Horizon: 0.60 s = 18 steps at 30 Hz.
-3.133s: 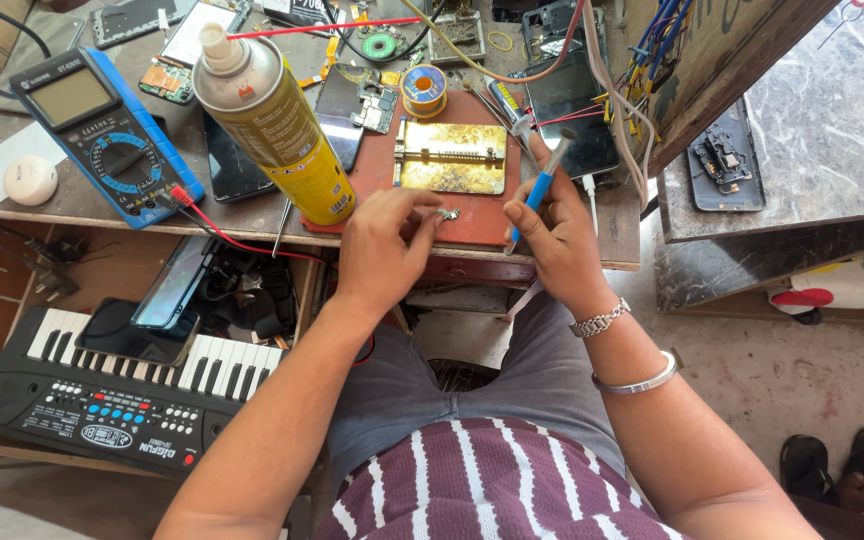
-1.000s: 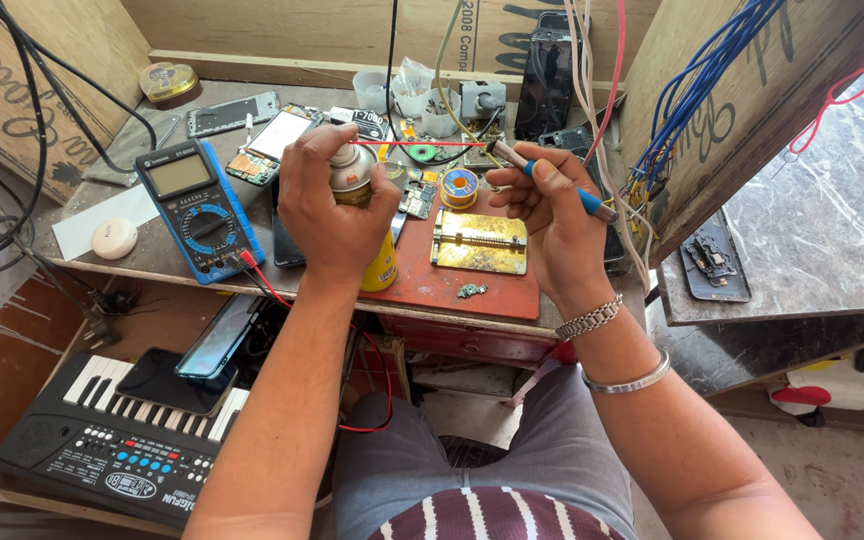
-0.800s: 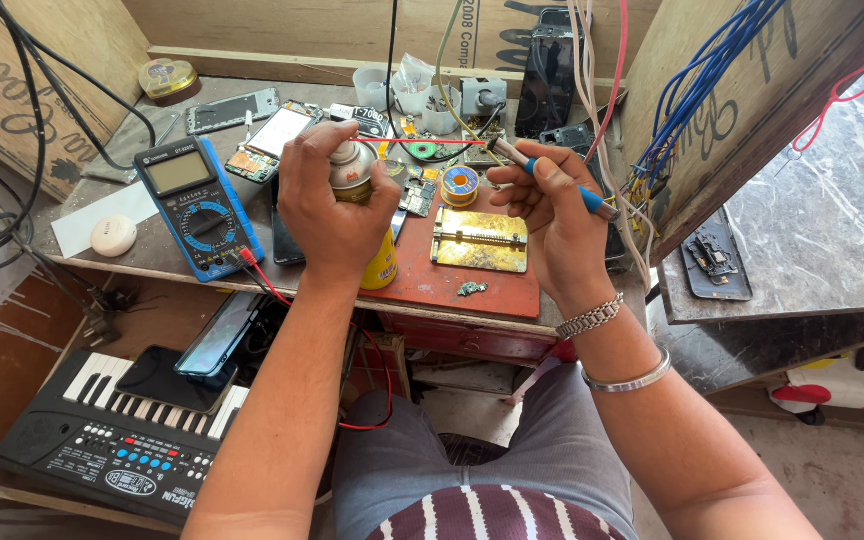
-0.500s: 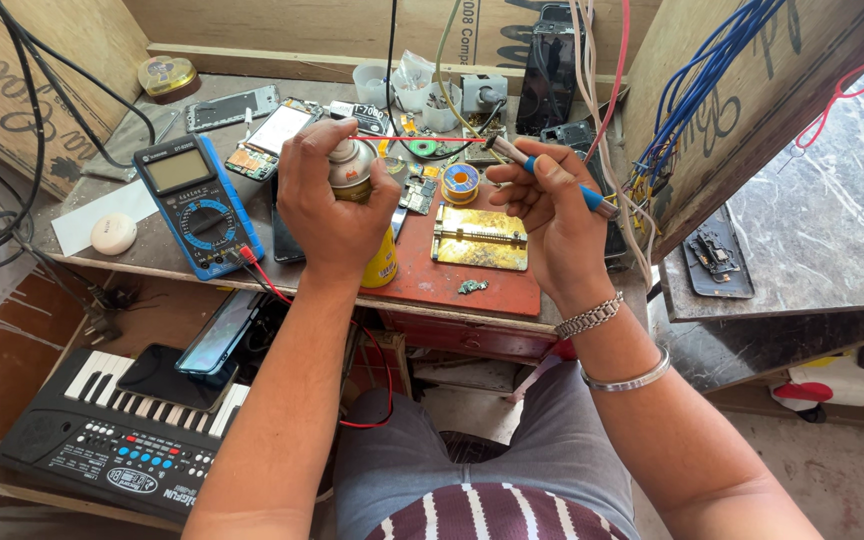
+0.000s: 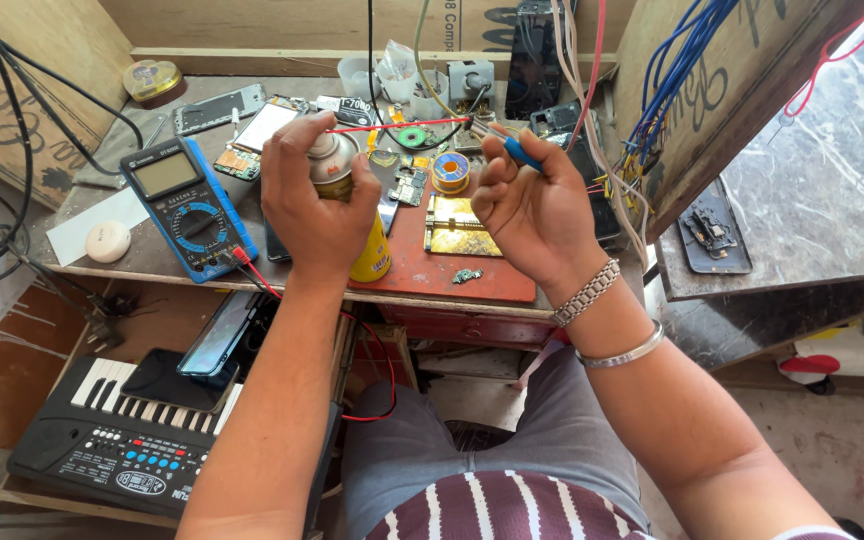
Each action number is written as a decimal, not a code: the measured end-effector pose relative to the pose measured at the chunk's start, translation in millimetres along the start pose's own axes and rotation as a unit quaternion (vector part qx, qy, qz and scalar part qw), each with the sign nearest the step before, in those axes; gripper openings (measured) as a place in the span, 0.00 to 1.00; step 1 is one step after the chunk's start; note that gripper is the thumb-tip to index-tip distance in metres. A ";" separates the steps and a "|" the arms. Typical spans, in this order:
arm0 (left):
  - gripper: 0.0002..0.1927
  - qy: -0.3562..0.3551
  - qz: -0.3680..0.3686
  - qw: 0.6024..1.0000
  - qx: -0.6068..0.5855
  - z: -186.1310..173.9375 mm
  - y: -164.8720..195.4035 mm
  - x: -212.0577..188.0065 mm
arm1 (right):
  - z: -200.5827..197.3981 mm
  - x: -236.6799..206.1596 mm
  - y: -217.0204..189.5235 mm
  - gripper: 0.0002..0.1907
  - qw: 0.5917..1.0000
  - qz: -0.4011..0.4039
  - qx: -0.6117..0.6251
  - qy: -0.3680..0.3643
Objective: The person sits at a cluttered repair workbench and solders a small phone component held in one hand while using a soldering iron in the other. They occasionally reach for a spray can and reposition the component, then at the end reach toward the multimeter on the bench.
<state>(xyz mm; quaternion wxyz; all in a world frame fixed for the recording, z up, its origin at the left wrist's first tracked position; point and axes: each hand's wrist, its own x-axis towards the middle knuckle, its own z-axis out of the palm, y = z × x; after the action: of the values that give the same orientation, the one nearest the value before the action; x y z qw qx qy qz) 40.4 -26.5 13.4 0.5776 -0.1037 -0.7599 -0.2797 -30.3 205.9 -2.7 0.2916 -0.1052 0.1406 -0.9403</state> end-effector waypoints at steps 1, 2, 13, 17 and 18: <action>0.21 -0.007 0.002 1.000 0.001 -2.1 1.7 1.3 | -0.3 -1.6 -0.9 0.12 1.000 0.011 0.019 -0.004; 0.22 -0.016 0.002 1.000 0.003 -4.8 3.7 2.3 | -1.3 -4.7 -2.0 0.11 1.000 0.014 0.022 -0.006; 0.16 -0.151 0.116 0.981 -0.028 -18.9 36.2 -66.7 | -63.5 -80.8 7.5 0.14 0.899 -0.139 -0.409 0.073; 0.22 -0.261 0.004 0.963 -0.071 4.3 40.0 -96.5 | -82.6 -87.7 22.5 0.13 0.788 -0.150 -0.592 0.077; 0.24 -0.271 -0.031 0.958 -0.089 9.3 38.5 -100.3 | -84.8 -87.3 26.0 0.13 0.779 -0.144 -0.605 0.080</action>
<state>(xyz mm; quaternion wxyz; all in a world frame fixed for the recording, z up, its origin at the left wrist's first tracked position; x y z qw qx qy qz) 82.5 26.9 -70.4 0.3295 -0.2032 -0.8627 -0.3253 29.9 253.0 -100.8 0.0166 -0.2033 0.6866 -0.6978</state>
